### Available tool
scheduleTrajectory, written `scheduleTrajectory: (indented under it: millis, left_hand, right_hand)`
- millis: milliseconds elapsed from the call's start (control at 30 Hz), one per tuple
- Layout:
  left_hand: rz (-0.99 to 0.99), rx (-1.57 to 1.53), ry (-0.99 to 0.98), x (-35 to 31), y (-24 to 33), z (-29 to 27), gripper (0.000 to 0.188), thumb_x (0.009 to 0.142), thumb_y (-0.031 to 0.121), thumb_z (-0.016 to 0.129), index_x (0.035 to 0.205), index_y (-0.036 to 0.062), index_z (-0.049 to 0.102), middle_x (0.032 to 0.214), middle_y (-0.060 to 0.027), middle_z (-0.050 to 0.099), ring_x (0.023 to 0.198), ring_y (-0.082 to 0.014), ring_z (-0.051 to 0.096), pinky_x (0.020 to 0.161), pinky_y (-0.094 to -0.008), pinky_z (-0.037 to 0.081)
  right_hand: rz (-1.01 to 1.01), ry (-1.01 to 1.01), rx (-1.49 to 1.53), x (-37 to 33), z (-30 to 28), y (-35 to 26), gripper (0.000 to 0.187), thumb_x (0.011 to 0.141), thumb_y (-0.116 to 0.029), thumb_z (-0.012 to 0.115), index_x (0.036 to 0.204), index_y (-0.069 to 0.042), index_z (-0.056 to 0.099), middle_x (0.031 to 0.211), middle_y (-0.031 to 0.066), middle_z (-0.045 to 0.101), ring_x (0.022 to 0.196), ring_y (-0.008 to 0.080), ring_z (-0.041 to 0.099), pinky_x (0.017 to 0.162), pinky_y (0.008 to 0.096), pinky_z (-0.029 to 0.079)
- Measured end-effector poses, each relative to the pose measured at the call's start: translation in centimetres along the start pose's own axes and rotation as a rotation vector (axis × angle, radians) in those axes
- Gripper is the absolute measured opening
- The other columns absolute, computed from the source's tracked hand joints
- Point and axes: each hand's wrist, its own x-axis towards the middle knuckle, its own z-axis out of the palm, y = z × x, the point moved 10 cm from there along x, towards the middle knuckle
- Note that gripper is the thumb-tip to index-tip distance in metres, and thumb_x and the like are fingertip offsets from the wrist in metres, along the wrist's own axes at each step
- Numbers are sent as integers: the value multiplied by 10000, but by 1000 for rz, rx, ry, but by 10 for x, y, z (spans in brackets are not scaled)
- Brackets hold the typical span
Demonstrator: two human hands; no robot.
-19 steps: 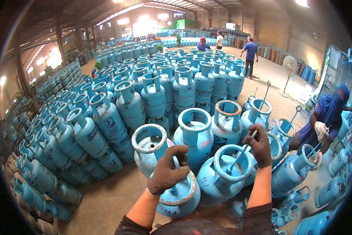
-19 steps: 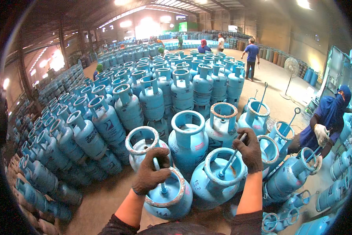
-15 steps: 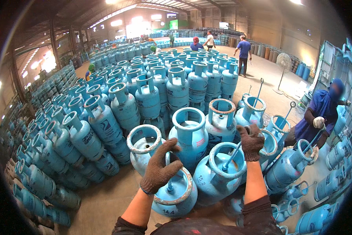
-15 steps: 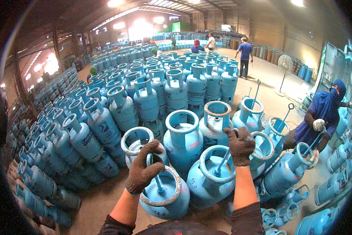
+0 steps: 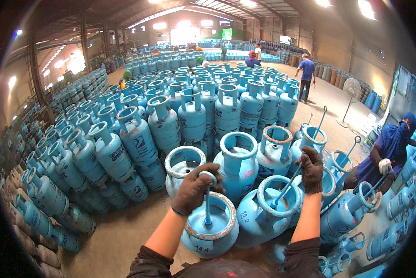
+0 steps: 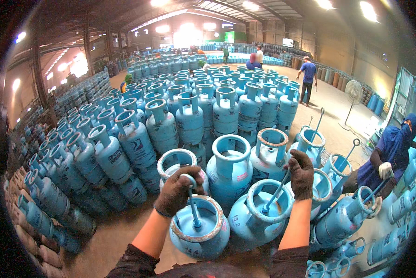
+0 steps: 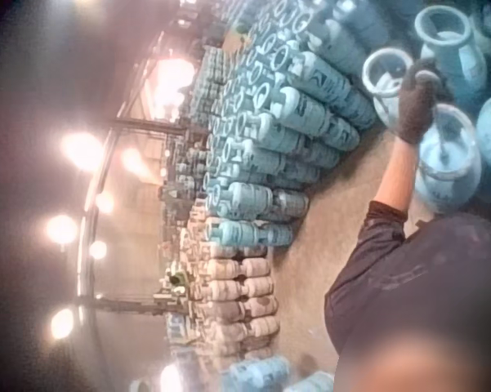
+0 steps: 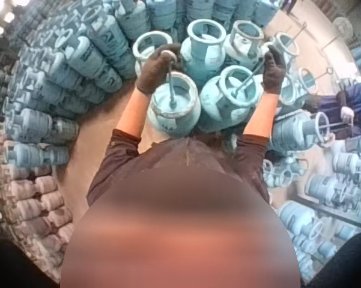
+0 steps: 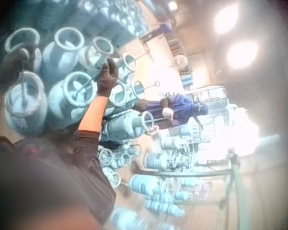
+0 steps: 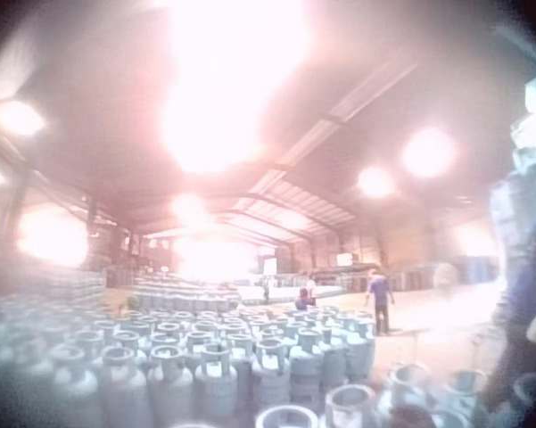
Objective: The person repeatedly picks up light blue gas cylinders, inserts metal handles into the valve openings, and places the cylinders upright in rows. The person also moves cylinders to different locations within the warehouse and retrieves handles from a nearby pile.
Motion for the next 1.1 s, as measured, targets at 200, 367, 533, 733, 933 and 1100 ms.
scheduleTrajectory:
  millis: [200, 367, 533, 733, 933, 1100]
  left_hand:
    - [442, 897, 413, -37, 32, 43, 774, 778, 125, 861, 1460, 29, 510, 983, -45, 587, 835, -118, 563, 759, -286, 509]
    - [202, 697, -12, -8, 18, 50, 560, 805, 44, 747, 1350, 38, 616, 953, -28, 616, 844, -119, 587, 753, -286, 518]
    - [-144, 368, -191, -6, 1, 31, 585, 798, -26, 675, 1376, 47, 626, 1047, -62, 647, 940, -133, 605, 877, -292, 512]
    - [395, 455, 39, -24, 20, 33, 583, 1021, 555, 616, 1214, 7, 659, 950, -104, 687, 812, -200, 702, 731, -337, 580]
    - [91, 42, -246, -8, 10, 20, 697, 1010, 596, 607, 1370, 0, 564, 894, -119, 664, 712, -214, 659, 712, -368, 591]
    - [422, 580, 157, -38, 39, 30, 773, 887, 375, 838, 1479, 33, 478, 1243, -119, 609, 962, -220, 688, 858, -382, 600]
  right_hand:
    - [-259, 229, -577, -21, 3, -31, 201, 928, -159, 816, 1054, -28, 729, 922, 46, 711, 786, 133, 668, 729, 295, 555]
    - [-377, 203, -943, -21, 9, -57, 203, 920, -185, 821, 1016, -28, 737, 909, 42, 704, 792, 139, 667, 691, 315, 534]
    - [24, -162, -236, -4, 6, -20, 188, 1010, -196, 692, 1053, -14, 709, 869, 62, 688, 719, 168, 657, 671, 336, 555]
    - [-36, 241, -401, -17, 3, -26, 218, 1076, -201, 570, 1142, -18, 670, 801, 26, 591, 635, 107, 542, 531, 260, 487]
    - [17, 103, -137, -37, 22, -29, 344, 1114, -261, 507, 1312, 10, 584, 951, 44, 611, 818, 129, 583, 776, 340, 558]
    - [23, -126, -26, -28, 4, -29, 277, 1065, -269, 631, 1148, -5, 631, 954, 65, 625, 839, 170, 632, 839, 376, 588]
